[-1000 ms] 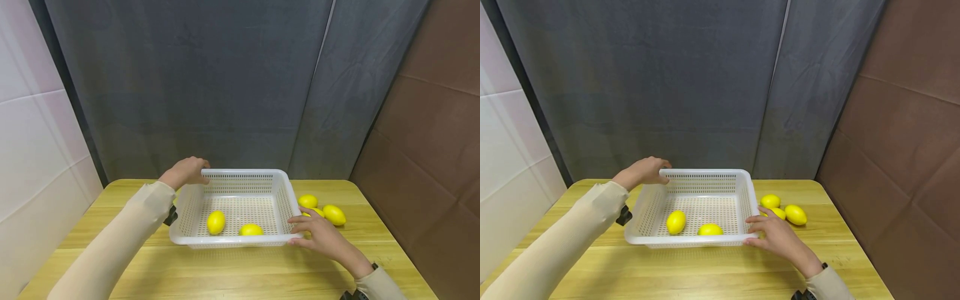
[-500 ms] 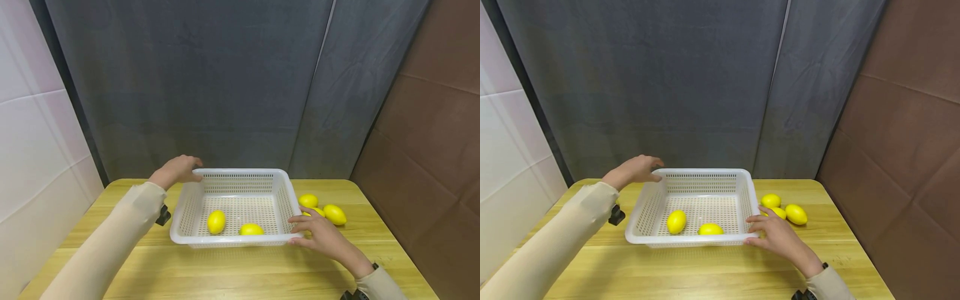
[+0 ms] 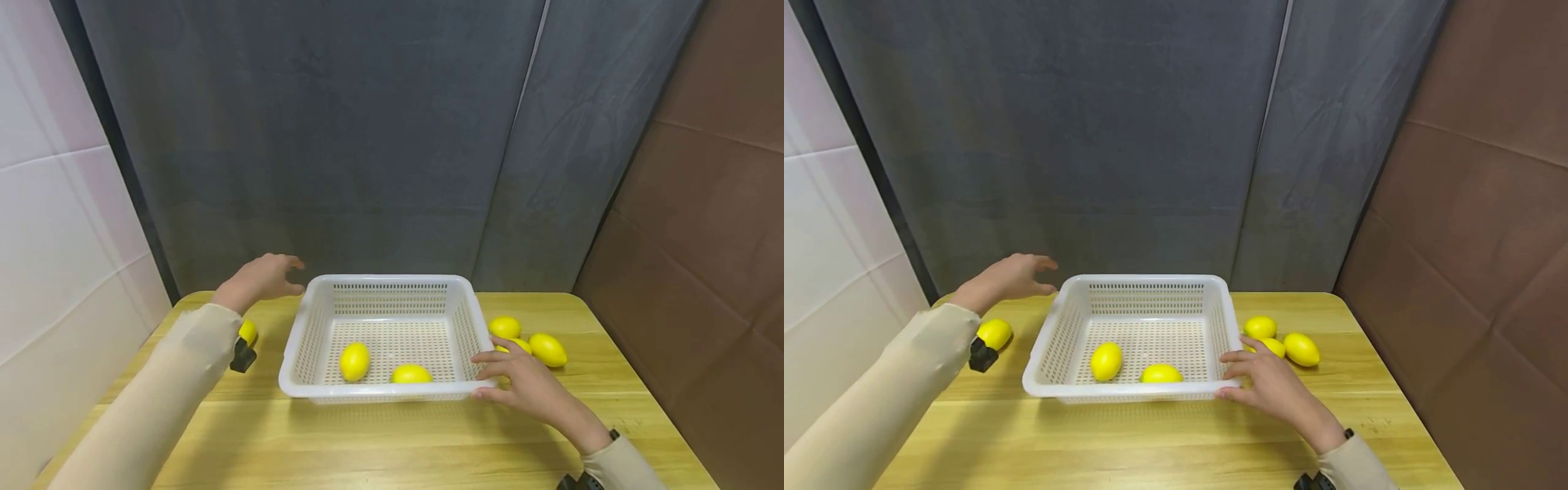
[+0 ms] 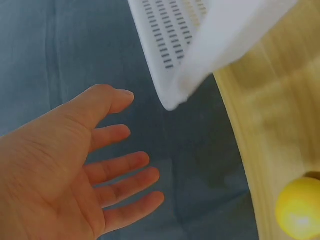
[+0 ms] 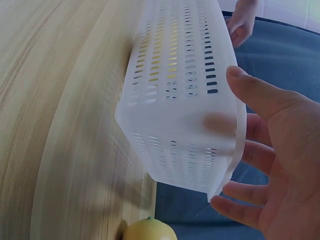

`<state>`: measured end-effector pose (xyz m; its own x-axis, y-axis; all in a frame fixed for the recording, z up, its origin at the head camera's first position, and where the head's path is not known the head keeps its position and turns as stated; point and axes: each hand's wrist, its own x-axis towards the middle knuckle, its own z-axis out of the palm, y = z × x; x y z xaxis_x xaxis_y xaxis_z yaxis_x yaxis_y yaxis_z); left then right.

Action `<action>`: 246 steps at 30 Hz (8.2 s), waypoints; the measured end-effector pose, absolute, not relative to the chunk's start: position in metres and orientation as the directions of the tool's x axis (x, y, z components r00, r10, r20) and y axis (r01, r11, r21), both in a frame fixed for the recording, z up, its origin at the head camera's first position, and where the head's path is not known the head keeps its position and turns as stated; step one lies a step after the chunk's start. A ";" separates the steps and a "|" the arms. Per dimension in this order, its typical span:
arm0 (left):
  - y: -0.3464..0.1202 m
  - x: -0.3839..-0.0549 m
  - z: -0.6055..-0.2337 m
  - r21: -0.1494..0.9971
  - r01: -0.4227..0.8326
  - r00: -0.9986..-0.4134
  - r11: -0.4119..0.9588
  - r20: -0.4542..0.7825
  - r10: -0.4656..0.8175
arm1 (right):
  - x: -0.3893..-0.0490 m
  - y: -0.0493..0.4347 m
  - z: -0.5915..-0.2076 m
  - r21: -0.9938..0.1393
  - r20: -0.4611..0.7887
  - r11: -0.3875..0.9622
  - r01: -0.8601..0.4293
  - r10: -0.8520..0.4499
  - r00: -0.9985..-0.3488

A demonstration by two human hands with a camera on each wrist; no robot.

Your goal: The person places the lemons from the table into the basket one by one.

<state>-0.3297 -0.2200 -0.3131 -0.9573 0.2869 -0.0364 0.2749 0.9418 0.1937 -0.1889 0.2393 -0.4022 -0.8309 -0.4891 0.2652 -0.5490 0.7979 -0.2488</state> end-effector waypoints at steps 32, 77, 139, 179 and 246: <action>-0.300 -0.315 -0.368 0.185 0.060 -0.966 0.981 -0.237 0.104 | -0.191 0.240 -0.403 -0.251 0.262 0.800 -0.544 -0.485 -0.834; -0.303 -0.316 -0.402 0.179 0.097 -0.979 0.979 -0.162 0.126 | -0.190 0.239 -0.404 -0.255 0.266 0.806 -0.535 -0.474 -0.840; -0.226 -0.336 -0.291 0.095 0.235 -0.971 0.967 0.058 0.230 | -0.193 0.239 -0.403 -0.266 0.283 0.792 -0.549 -0.480 -0.830; -0.141 -0.343 -0.296 0.042 0.261 -0.964 0.965 -0.048 0.262 | -0.188 0.239 -0.401 -0.268 0.258 0.808 -0.525 -0.465 -0.847; -0.127 -0.321 -0.301 0.085 0.379 -0.922 0.921 -0.053 0.384 | -0.189 0.237 -0.401 -0.261 0.286 0.798 -0.544 -0.474 -0.833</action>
